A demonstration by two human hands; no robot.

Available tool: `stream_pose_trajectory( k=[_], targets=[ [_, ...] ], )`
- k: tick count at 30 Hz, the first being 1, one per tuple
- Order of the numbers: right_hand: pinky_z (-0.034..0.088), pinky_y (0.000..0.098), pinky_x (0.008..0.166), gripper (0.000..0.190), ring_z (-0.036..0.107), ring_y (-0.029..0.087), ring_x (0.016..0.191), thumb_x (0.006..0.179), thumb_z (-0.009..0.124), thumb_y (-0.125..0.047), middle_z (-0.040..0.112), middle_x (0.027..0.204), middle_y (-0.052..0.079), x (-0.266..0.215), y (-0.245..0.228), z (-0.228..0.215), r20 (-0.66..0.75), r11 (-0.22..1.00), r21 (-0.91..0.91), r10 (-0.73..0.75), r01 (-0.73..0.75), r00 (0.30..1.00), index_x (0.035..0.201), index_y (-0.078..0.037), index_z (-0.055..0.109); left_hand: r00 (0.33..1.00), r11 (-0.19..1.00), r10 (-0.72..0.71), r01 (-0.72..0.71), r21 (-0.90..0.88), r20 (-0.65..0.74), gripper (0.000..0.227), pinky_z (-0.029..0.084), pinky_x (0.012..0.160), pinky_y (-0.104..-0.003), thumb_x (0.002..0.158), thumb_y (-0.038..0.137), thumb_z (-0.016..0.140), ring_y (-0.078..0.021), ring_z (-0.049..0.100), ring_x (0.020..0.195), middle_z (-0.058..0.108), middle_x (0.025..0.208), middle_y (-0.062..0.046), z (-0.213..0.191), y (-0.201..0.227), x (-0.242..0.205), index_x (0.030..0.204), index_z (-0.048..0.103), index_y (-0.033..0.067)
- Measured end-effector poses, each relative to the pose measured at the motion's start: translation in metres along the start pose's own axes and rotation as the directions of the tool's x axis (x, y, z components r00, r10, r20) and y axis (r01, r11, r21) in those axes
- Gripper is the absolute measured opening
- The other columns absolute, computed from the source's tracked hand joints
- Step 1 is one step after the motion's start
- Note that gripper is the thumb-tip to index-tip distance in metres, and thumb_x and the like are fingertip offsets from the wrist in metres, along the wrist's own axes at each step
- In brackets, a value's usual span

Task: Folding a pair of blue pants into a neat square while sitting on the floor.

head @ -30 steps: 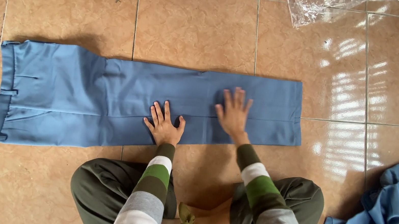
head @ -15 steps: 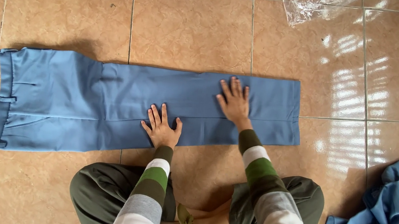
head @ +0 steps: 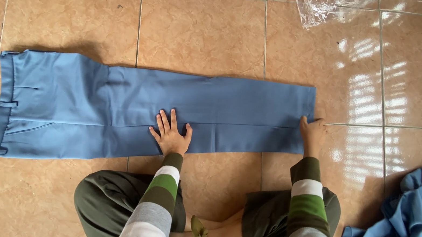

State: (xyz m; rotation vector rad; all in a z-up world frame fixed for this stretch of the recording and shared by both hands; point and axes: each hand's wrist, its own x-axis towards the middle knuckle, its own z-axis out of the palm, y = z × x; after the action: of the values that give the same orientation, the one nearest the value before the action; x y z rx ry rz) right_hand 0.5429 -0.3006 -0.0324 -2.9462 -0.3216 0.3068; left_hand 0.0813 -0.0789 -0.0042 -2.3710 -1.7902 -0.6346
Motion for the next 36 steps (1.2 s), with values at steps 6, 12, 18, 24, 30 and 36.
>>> stream_pose_trajectory(
  k=[6, 12, 18, 24, 30, 36],
  targets=[
    [0.054, 0.0546, 0.088, 0.078, 0.065, 0.048, 0.113, 0.074, 0.077, -0.049, 0.068, 0.12, 0.032, 0.008, 0.01, 0.012, 0.257, 0.991, -0.027, -0.123, 0.134, 0.959, 0.131, 0.004, 0.067, 1.0, 1.0, 0.003, -0.003, -0.018, -0.015, 0.075, 0.023, 0.114, -0.063, 0.081, 0.054, 0.056, -0.0312, 0.044, 0.145, 0.048, 0.156, -0.015, 0.0, -0.001, 0.0, 0.15, 0.054, 0.0234],
    [0.053, 0.0574, 0.091, 0.069, 0.061, 0.048, 0.117, 0.079, 0.082, -0.035, 0.064, 0.124, 0.03, -0.02, -0.024, -0.018, 0.206, 0.908, 0.395, -0.235, 0.139, 0.95, 0.134, 0.001, 0.059, 1.0, 1.0, 0.004, -0.004, -0.005, -0.027, 0.076, 0.025, 0.113, -0.063, 0.08, 0.056, 0.055, -0.0306, 0.045, 0.144, 0.049, 0.155, -0.015, 0.002, -0.001, -0.001, 0.149, 0.055, 0.0241],
    [0.054, 0.0613, 0.087, 0.072, 0.062, 0.055, 0.11, 0.078, 0.082, -0.028, 0.064, 0.116, 0.039, -0.129, -0.147, -0.09, 0.058, 0.789, 0.55, -0.362, 0.273, 0.93, 0.13, 0.013, 0.055, 1.0, 1.0, -0.003, 0.003, -0.017, -0.001, 0.076, 0.024, 0.114, -0.064, 0.081, 0.054, 0.056, -0.0311, 0.043, 0.145, 0.048, 0.156, -0.015, 0.002, -0.001, -0.003, 0.15, 0.053, 0.0241],
    [0.04, 0.0341, 0.04, 0.037, 0.053, 0.018, 0.045, 0.106, 0.056, -0.036, 0.057, 0.058, 0.006, -0.103, -0.13, -0.03, 0.074, 0.844, 0.457, -0.349, 0.279, 0.934, 0.1, -0.001, 0.068, 1.0, 1.0, -0.003, 0.003, 0.002, 0.003, 0.075, 0.025, 0.114, -0.063, 0.081, 0.055, 0.055, -0.03, 0.044, 0.145, 0.049, 0.156, -0.014, 0.001, -0.001, -0.002, 0.149, 0.054, 0.0247],
    [0.046, 0.0433, 0.054, 0.044, 0.063, 0.035, 0.065, 0.109, 0.052, -0.036, 0.064, 0.073, 0.023, -0.079, -0.06, -0.021, -0.073, 0.825, 0.53, -0.188, 0.198, 0.979, 0.092, 0.001, 0.068, 1.0, 1.0, 0.002, -0.003, -0.013, -0.019, 0.075, 0.025, 0.113, -0.063, 0.08, 0.054, 0.056, -0.0308, 0.044, 0.145, 0.048, 0.156, -0.015, -0.001, 0.0, -0.001, 0.149, 0.055, 0.0236],
    [0.051, 0.0505, 0.095, 0.054, 0.058, 0.046, 0.118, 0.102, 0.059, -0.044, 0.053, 0.128, 0.028, -0.084, -0.057, -0.026, 0.072, 0.952, 0.287, -0.136, 0.11, 0.988, 0.137, -0.004, 0.063, 0.999, 1.0, 0.012, -0.012, 0.0, -0.044, 0.075, 0.025, 0.113, -0.063, 0.081, 0.055, 0.056, -0.0306, 0.045, 0.144, 0.049, 0.154, -0.015, -0.001, -0.001, -0.001, 0.149, 0.055, 0.0239]
  ],
)
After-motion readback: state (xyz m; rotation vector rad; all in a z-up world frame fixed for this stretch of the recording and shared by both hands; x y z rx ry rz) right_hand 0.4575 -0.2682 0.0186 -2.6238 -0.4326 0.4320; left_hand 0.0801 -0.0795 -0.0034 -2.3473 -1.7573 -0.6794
